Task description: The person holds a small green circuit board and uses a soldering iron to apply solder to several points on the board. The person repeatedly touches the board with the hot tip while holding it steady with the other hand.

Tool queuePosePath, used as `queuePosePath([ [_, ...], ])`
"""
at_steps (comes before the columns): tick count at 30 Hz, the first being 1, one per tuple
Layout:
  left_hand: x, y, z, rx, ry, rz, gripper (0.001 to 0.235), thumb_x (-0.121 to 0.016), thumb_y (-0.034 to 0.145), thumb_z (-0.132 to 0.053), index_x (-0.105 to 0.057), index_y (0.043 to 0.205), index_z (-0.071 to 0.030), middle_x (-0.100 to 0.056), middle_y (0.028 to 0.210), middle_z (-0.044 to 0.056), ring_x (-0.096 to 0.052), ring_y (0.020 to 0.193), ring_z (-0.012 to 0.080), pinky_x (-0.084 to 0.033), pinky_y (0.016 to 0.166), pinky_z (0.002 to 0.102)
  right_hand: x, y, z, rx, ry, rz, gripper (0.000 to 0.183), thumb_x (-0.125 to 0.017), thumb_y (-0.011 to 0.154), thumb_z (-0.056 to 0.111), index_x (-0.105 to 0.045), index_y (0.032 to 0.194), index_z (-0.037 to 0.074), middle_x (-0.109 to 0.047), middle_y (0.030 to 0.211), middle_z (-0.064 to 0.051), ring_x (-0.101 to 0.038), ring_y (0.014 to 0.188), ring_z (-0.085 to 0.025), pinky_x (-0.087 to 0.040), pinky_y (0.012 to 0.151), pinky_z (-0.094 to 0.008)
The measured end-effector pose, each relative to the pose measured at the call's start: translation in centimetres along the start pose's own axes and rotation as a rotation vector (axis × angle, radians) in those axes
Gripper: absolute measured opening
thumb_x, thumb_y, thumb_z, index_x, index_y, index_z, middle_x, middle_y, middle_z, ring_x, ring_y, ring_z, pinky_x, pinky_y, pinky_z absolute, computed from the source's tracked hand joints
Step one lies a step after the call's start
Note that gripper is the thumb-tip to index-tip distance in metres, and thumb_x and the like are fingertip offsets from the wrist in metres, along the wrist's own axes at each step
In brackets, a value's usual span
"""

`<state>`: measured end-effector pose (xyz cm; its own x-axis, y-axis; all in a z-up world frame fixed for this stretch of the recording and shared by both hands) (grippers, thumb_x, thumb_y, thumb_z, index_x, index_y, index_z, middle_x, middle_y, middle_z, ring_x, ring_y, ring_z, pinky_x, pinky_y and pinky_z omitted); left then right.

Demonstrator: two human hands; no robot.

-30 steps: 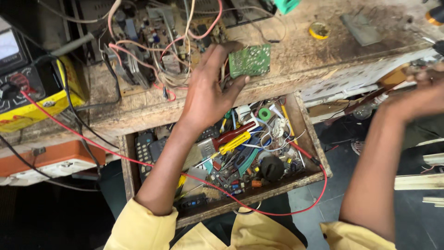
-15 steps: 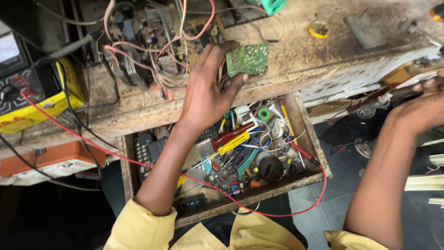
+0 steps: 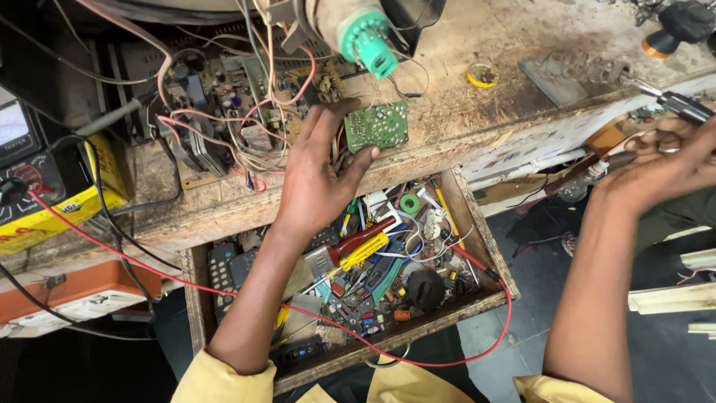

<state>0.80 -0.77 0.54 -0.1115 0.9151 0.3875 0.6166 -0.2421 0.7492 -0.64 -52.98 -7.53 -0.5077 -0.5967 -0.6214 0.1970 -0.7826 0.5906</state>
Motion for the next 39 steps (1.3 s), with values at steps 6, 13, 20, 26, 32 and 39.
queuePosePath([
  [6,-0.2,0.0,0.1,0.037,0.016,-0.001,0.055,-0.082,0.092,-0.015,-0.055,0.138,-0.002,-0.062,0.132,0.019,-0.062,0.122,0.04,-0.05,0.102,0.046,3.1,1.6,-1.9,0.029,0.075,-0.01,0.022,-0.06,0.111,0.017,-0.06,0.1,-0.003,-0.063,0.085,-0.017,-0.059,0.061,-0.023,-0.053,0.053,-0.036],
  [13,-0.3,0.0,0.1,-0.017,0.075,-0.037,0.056,-0.082,0.091,-0.014,-0.055,0.138,-0.003,-0.057,0.134,0.018,-0.061,0.122,0.0402,-0.051,0.102,0.046,7.6,3.8,-2.9,-0.002,0.049,-0.058,0.021,-0.06,0.111,0.011,-0.062,0.103,-0.008,-0.063,0.09,-0.017,-0.059,0.071,-0.022,-0.048,0.057,-0.033],
  [20,-1.0,-0.4,0.2,0.018,0.113,-0.034,0.056,-0.081,0.092,-0.013,-0.053,0.14,-0.004,-0.054,0.135,0.019,-0.063,0.116,0.0394,-0.054,0.093,0.045,9.7,3.5,-3.3,0.018,-0.015,0.021,0.021,-0.059,0.119,0.011,-0.064,0.12,-0.009,-0.068,0.1,-0.018,-0.064,0.077,-0.025,-0.056,0.063,-0.037],
  [26,-1.0,-0.3,0.2,-0.003,0.112,-0.031,0.055,-0.08,0.093,-0.012,-0.052,0.14,-0.006,-0.053,0.134,0.019,-0.062,0.117,0.0415,-0.054,0.094,0.046,10.7,2.7,-2.8,0.037,-0.03,0.002,0.026,-0.055,0.121,0.013,-0.06,0.108,-0.009,-0.065,0.091,-0.02,-0.064,0.069,-0.027,-0.057,0.059,-0.039],
  [32,-1.0,-0.5,0.4,0.003,0.114,-0.029,0.056,-0.08,0.093,-0.014,-0.051,0.14,-0.005,-0.053,0.135,0.019,-0.062,0.119,0.0415,-0.054,0.094,0.046,4.5,-2.1,0.4,0.031,-0.069,0.046,0.036,-0.05,0.123,0.019,-0.054,0.1,-0.008,-0.063,0.084,-0.021,-0.064,0.065,-0.029,-0.057,0.056,-0.04],
  [39,-0.8,-0.3,-0.3,-0.01,0.103,-0.045,0.055,-0.081,0.094,-0.015,-0.052,0.139,-0.005,-0.053,0.135,0.018,-0.063,0.119,0.0404,-0.055,0.095,0.045,1.0,-3.9,0.5,0.036,-0.048,0.063,0.035,-0.052,0.12,0.027,-0.055,0.108,-0.006,-0.067,0.089,-0.022,-0.065,0.067,-0.028,-0.06,0.06,-0.041],
])
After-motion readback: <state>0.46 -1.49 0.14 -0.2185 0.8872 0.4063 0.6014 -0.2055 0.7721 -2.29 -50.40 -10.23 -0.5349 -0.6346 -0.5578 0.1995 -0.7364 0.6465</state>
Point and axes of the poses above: each hand's wrist, its own y-axis towards the middle knuckle, its own x-axis out of the back of the hand, z = x × y, the point moved 2 cm from there along y, towards the middle knuckle
